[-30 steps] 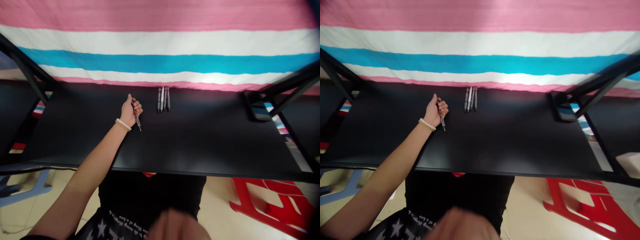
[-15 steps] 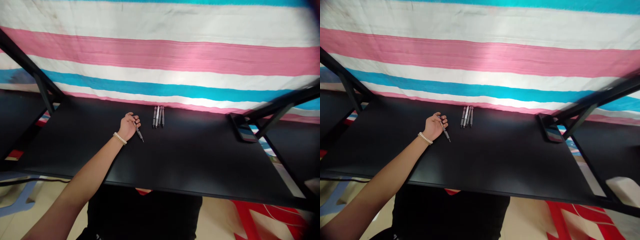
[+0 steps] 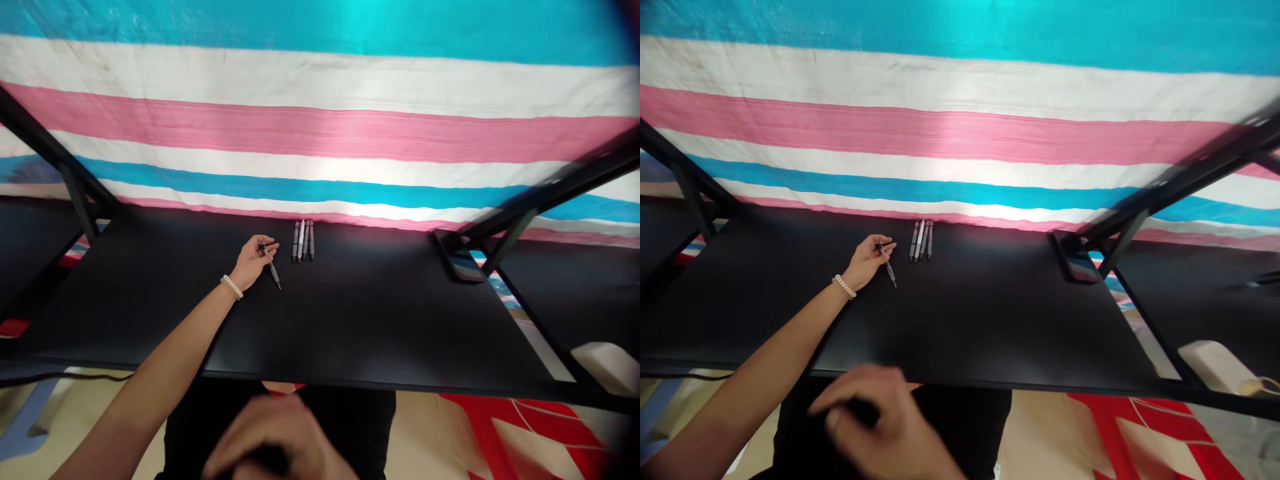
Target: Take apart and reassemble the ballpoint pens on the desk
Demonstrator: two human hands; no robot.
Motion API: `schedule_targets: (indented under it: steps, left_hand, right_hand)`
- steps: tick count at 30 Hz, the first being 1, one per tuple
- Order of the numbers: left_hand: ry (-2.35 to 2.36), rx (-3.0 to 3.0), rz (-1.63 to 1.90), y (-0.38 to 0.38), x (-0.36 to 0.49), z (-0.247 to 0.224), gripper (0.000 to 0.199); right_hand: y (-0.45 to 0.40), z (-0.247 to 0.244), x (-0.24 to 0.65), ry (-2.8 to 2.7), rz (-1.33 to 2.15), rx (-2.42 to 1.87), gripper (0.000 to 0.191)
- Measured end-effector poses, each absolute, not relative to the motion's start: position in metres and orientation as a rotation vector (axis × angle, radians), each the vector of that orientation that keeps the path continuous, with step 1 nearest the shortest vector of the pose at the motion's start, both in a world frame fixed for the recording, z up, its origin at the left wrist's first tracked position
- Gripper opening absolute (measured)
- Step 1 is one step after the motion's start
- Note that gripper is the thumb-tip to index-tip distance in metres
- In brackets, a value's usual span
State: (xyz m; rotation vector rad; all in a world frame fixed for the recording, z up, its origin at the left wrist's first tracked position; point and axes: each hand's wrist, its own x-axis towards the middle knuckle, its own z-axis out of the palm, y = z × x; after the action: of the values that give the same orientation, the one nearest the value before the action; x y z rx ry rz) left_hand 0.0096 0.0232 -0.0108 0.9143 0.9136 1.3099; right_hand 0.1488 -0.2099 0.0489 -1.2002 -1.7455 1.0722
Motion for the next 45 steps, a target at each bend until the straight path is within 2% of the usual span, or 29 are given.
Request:
schedule_targets:
  steps: [7, 13, 18, 27, 31, 38, 45]
  left_hand:
    - [1.100, 1.179, 1.320, 0.035, 0.019, -0.017, 0.036]
    - [1.216, 1.356, 1.339, 0.067, 0.037, -0.014, 0.037]
    - [1.190, 1.789, 1.244, 0.087, 0.046, -0.012, 0.030]
    - [1.282, 2.382, 0.645, 0.085, 0.059, -0.008, 0.049]
    - [1.364, 2.470, 0.462, 0.072, 0.063, -0.008, 0.054]
    - [1.443, 2.485, 0.478, 0.034, 0.055, -0.011, 0.056]
    - [1.342, 2.520, 0.363, 0.053, 0.056, -0.004, 0.053]
  right_hand:
    - [-0.072, 0.016, 0.200, -1.487, 0.869, -1.387, 0.021]
    - [0.002, -0.012, 0.220, -1.407, 0.457, -1.584, 0.021]
    - [0.010, -0.020, 0.214, -1.458, 0.350, -1.617, 0.024]
    - [0.016, -0.020, 0.205, -1.968, 0.228, -1.444, 0.046]
    - [0.014, -0.021, 0.205, -2.061, 0.229, -1.371, 0.045]
    - [-0.013, -0.024, 0.202, -2.040, 0.270, -1.319, 0.045]
    - [-0.014, -0.023, 0.199, -1.996, 0.310, -1.346, 0.035]
